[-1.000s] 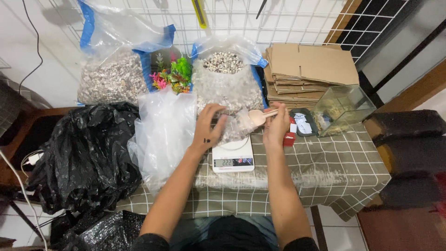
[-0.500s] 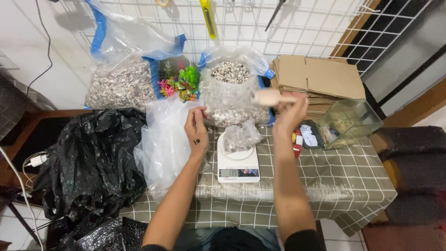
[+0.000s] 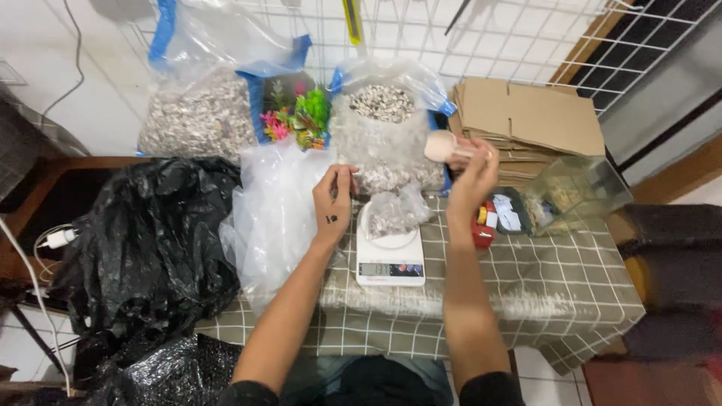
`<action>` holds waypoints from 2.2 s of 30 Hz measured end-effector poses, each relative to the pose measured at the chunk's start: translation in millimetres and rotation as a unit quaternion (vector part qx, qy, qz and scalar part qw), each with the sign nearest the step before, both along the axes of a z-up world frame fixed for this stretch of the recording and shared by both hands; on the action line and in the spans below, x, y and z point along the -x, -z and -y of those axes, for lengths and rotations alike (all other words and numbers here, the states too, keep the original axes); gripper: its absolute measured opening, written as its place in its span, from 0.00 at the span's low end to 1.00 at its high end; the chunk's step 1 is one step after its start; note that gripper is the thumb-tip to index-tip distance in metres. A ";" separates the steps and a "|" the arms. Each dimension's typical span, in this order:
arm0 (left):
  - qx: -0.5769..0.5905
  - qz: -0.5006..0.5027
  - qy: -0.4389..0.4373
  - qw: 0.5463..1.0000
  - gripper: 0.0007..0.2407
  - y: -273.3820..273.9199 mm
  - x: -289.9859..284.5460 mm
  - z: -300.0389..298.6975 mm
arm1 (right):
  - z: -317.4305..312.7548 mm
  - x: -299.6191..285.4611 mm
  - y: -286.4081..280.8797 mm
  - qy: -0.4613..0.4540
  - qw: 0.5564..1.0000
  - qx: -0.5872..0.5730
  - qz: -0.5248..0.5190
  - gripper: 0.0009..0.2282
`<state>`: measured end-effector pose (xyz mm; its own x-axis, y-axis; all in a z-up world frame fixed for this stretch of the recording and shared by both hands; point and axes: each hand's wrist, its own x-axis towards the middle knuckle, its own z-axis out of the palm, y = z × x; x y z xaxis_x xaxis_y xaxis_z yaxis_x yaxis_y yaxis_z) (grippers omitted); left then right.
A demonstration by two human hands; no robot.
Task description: Weighing and packaging aquarium substrate into a plastic bag using a scoop and a digital scale
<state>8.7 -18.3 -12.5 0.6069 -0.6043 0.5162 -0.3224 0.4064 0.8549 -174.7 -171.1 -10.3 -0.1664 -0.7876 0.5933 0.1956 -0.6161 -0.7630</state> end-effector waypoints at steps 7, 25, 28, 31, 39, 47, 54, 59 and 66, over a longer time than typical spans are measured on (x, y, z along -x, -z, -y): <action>-0.009 0.052 0.022 0.998 0.13 -2.0 4.2 -2.0 | -14.7 38.2 32.6 0.015 0.992 -0.050 0.111 0.17; -0.065 0.295 0.059 0.951 0.02 18.2 6.0 -4.5 | -52.0 13.1 12.4 -0.021 0.996 -0.077 0.048 0.17; -0.067 0.330 0.078 0.939 0.05 13.2 7.5 -6.9 | -56.9 4.9 13.5 0.005 0.998 -0.060 0.024 0.17; -0.069 0.361 0.082 0.927 0.08 20.1 9.5 -4.0 | -62.3 -4.9 15.0 -0.016 0.997 -0.072 0.015 0.15; -0.050 0.368 0.063 0.926 0.03 26.7 13.6 0.1 | -50.9 3.1 26.0 -0.056 0.992 -0.105 0.045 0.12; -0.041 0.265 -0.055 0.962 0.07 18.0 5.1 -2.6 | -45.0 22.1 21.6 0.024 0.990 -0.051 0.130 0.17; 0.045 0.298 -0.104 0.948 0.06 18.2 7.0 -1.4 | -39.5 22.1 27.0 0.052 0.988 -0.065 0.127 0.15; 0.114 0.296 -0.131 0.939 0.08 17.9 4.3 -3.7 | -34.0 24.9 33.4 0.045 0.993 -0.049 0.100 0.08; 0.091 0.209 -0.119 0.966 0.13 10.9 7.0 -5.8 | -46.0 25.1 20.8 0.026 0.991 -0.052 0.120 0.08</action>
<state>1.7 -12.5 -23.4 0.4334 -0.3495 0.8307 -0.7265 0.4098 0.5515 -199.8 -125.1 -31.0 -0.3351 -0.8288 0.4481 0.3480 -0.5509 -0.7586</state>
